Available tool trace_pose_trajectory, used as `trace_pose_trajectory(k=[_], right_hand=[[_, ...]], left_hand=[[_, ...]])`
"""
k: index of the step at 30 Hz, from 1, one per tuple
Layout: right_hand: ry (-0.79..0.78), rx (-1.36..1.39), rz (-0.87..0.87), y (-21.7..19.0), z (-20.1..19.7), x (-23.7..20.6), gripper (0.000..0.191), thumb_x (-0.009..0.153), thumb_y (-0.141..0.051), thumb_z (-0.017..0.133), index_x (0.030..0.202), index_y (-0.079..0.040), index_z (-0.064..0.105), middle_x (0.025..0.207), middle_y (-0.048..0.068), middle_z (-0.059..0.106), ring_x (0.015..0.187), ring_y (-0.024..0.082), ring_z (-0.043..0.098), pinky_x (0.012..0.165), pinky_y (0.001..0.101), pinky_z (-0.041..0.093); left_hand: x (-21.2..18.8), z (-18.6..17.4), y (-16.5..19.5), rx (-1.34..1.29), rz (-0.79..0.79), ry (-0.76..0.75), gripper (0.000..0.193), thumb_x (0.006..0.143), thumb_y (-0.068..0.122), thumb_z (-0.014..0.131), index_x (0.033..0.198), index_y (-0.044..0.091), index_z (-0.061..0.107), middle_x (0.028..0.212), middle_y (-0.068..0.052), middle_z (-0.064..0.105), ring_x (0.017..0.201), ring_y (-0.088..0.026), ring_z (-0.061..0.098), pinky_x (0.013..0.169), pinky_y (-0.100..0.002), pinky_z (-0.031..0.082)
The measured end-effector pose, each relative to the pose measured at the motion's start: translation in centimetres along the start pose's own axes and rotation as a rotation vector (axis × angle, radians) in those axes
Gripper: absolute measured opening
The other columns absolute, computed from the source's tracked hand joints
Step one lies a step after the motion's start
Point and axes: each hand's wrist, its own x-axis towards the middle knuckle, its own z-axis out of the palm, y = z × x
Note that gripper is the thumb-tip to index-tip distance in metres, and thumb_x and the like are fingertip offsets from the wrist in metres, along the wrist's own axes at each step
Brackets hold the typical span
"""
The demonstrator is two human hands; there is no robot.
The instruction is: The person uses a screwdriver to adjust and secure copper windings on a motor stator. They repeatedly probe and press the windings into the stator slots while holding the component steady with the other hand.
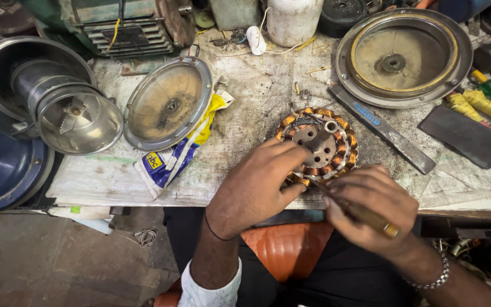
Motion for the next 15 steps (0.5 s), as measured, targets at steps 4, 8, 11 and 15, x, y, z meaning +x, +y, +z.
trace_pose_trajectory(k=[4,8,11,15], right_hand=[[-0.029,-0.166,-0.193,-0.6,0.2,-0.2,0.025,0.078,-0.015,0.086,0.098,-0.008,0.072,0.092,0.009,0.075,0.082,0.022,0.074,0.071,0.0367,0.056],[-0.109,-0.233,-0.239,-1.6,-0.3,0.0,0.029,0.079,-0.02,0.089,0.101,-0.011,0.074,0.101,0.01,0.075,0.092,0.024,0.073,0.078,0.0387,0.054],[-0.133,-0.255,-0.263,-1.9,-0.7,0.2,0.029,0.079,-0.022,0.089,0.103,-0.012,0.075,0.106,0.011,0.074,0.094,0.024,0.071,0.079,0.0385,0.053],[-0.174,-0.309,-0.319,-2.0,-0.8,0.2,0.026,0.081,-0.017,0.089,0.104,-0.012,0.076,0.107,0.01,0.074,0.09,0.021,0.071,0.076,0.0361,0.051]], left_hand=[[0.0,0.0,-0.1,-0.029,-0.036,-0.006,0.039,0.081,0.015,0.077,0.115,0.0,0.065,0.109,-0.014,0.069,0.109,-0.031,0.064,0.099,-0.042,0.051],[0.0,0.2,-0.2,-0.022,-0.04,-0.01,0.039,0.082,0.016,0.077,0.116,0.0,0.066,0.111,-0.014,0.071,0.11,-0.029,0.066,0.099,-0.041,0.051],[-0.2,0.1,-0.4,-0.032,-0.026,-0.006,0.038,0.083,0.016,0.076,0.116,0.0,0.067,0.112,-0.015,0.072,0.11,-0.03,0.066,0.099,-0.041,0.051],[-0.3,-0.2,-0.6,-0.095,-0.012,0.023,0.036,0.083,0.011,0.072,0.117,0.0,0.068,0.11,-0.015,0.072,0.109,-0.031,0.068,0.099,-0.041,0.052]])
